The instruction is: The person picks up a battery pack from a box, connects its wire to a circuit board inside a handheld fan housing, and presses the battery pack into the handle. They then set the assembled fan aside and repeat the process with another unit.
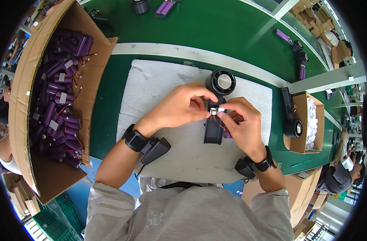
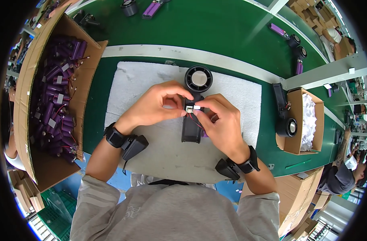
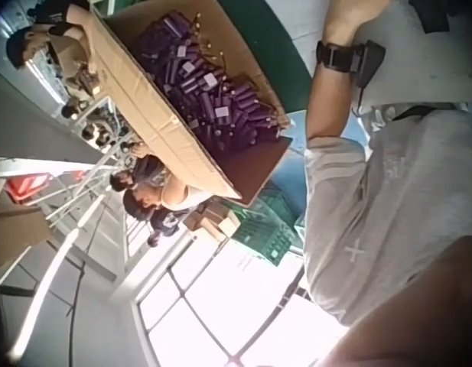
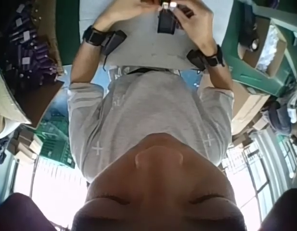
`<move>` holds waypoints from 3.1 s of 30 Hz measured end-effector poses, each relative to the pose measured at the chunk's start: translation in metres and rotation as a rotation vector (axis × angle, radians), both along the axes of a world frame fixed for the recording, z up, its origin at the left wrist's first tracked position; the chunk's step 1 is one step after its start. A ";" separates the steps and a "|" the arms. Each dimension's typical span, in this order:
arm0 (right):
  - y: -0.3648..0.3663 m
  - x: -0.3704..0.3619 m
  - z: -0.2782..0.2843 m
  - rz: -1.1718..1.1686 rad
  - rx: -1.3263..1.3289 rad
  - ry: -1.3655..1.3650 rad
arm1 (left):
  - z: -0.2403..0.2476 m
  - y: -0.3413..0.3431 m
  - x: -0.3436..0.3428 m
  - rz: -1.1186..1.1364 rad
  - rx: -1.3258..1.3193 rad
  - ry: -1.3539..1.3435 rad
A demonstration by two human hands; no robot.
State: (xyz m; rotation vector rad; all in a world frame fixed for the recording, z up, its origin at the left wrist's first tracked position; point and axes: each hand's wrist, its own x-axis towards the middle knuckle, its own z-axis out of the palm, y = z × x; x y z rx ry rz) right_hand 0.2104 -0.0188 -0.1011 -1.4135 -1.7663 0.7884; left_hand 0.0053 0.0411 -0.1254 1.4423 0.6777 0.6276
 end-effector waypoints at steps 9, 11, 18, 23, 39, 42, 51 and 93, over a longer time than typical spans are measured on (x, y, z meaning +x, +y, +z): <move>0.001 -0.002 -0.007 0.015 0.217 -0.174 | 0.003 -0.002 0.004 -0.017 0.043 0.083; 0.002 -0.002 -0.007 0.008 0.207 -0.171 | 0.001 -0.002 0.005 -0.003 0.033 0.077; 0.002 -0.005 -0.010 -0.028 0.211 -0.181 | -0.003 -0.003 0.005 0.035 0.016 0.084; 0.002 -0.003 -0.008 0.001 0.268 -0.257 | -0.003 -0.005 0.008 0.078 0.010 0.062; 0.011 0.012 0.011 0.126 -0.301 -0.165 | 0.003 -0.005 0.010 0.070 0.434 0.141; 0.011 0.019 0.024 0.232 -0.461 -0.156 | -0.001 -0.005 0.009 0.097 0.447 0.095; 0.011 0.028 0.026 0.304 -0.038 -0.260 | 0.003 0.002 -0.002 0.083 0.156 0.070; -0.013 0.026 0.022 0.228 0.273 -0.693 | -0.002 -0.011 0.016 0.314 0.110 0.060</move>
